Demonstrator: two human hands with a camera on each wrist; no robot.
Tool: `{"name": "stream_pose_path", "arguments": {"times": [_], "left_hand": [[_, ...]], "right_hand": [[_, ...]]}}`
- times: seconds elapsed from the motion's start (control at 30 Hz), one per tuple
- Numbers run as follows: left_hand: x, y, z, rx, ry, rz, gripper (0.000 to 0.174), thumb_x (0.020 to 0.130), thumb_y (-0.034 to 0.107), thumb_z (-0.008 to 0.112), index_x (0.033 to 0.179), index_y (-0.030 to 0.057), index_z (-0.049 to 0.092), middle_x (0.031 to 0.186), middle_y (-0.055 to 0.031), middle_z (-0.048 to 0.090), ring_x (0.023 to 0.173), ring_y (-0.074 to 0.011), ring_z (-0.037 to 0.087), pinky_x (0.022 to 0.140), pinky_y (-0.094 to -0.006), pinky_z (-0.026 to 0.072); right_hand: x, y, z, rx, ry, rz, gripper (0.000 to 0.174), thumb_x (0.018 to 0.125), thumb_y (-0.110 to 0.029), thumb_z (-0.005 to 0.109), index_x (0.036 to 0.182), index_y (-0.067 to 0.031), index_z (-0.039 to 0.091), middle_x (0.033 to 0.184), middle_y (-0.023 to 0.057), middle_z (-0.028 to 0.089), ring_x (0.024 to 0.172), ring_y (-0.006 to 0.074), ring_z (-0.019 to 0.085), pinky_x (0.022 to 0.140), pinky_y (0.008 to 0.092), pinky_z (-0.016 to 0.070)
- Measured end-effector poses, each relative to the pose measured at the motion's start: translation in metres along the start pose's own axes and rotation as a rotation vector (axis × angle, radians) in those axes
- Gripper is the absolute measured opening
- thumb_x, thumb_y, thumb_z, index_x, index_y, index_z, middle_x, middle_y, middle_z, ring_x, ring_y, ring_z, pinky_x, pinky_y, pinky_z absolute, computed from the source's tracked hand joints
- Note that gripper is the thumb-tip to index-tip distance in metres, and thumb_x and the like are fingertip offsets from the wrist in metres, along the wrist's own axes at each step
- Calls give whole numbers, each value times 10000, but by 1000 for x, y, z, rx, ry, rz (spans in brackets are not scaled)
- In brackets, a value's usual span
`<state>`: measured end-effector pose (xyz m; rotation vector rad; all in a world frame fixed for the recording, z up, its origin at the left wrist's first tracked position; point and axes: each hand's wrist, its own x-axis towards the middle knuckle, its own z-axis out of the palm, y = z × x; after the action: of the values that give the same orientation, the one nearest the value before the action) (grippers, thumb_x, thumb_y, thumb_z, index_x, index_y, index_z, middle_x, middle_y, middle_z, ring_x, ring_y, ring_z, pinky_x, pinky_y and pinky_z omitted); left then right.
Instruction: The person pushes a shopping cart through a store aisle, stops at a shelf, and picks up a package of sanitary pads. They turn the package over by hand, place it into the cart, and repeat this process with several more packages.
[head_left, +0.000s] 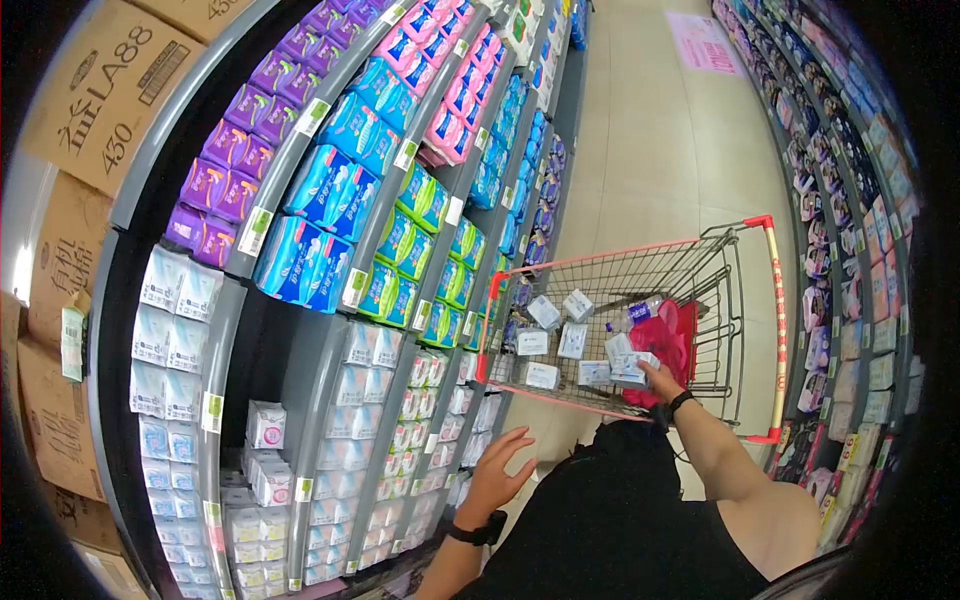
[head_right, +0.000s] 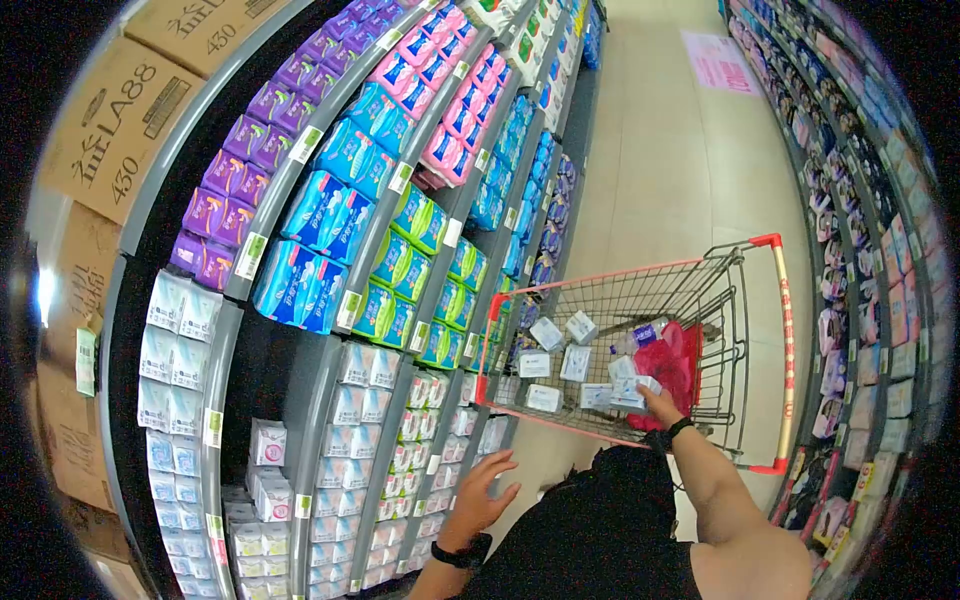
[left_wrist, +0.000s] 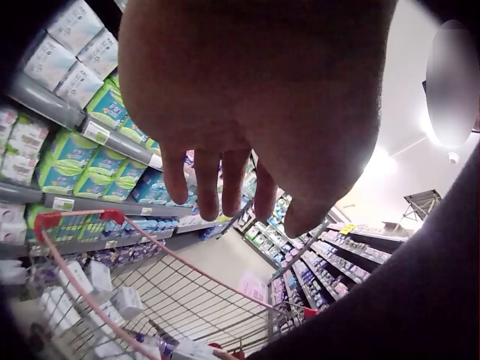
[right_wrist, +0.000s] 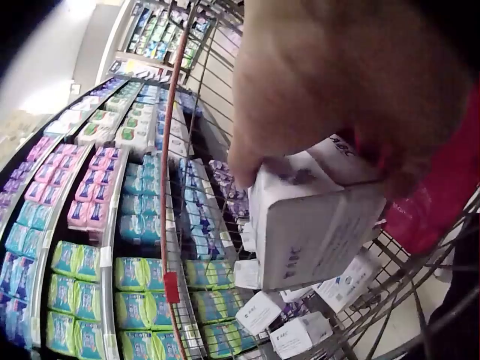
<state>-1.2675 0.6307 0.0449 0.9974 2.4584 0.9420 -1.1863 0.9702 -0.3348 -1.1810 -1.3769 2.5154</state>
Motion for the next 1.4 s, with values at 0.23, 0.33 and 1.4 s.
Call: {"name": "stream_pose_path", "arguments": {"times": [0.23,0.33,1.4], "left_hand": [[17,41,-66,-74,76,114,344,829,165,775,1148,69,689,1282,-112,633,1184,-285,606,1006,-395,475],[4,83,-132,-295,155,221,482,787,314,813,1181,66,689,1205,-135,628,1130,-297,610,984,-409,473],[-156,156,-233,-1099,1182,542,371,945,436,664,858,75,660,765,-69,623,682,-232,586,684,-395,470]], "right_hand": [[-13,-38,26,15,-267,332,381,995,-408,557,1040,-49,678,881,48,669,784,169,626,671,318,492],[-15,-46,31,-45,-281,239,290,997,-294,542,988,-46,694,755,15,641,685,163,592,647,320,466],[-127,-169,460,-384,-1257,-168,294,962,-95,594,705,-96,452,624,-57,368,565,57,321,526,260,246]]}}
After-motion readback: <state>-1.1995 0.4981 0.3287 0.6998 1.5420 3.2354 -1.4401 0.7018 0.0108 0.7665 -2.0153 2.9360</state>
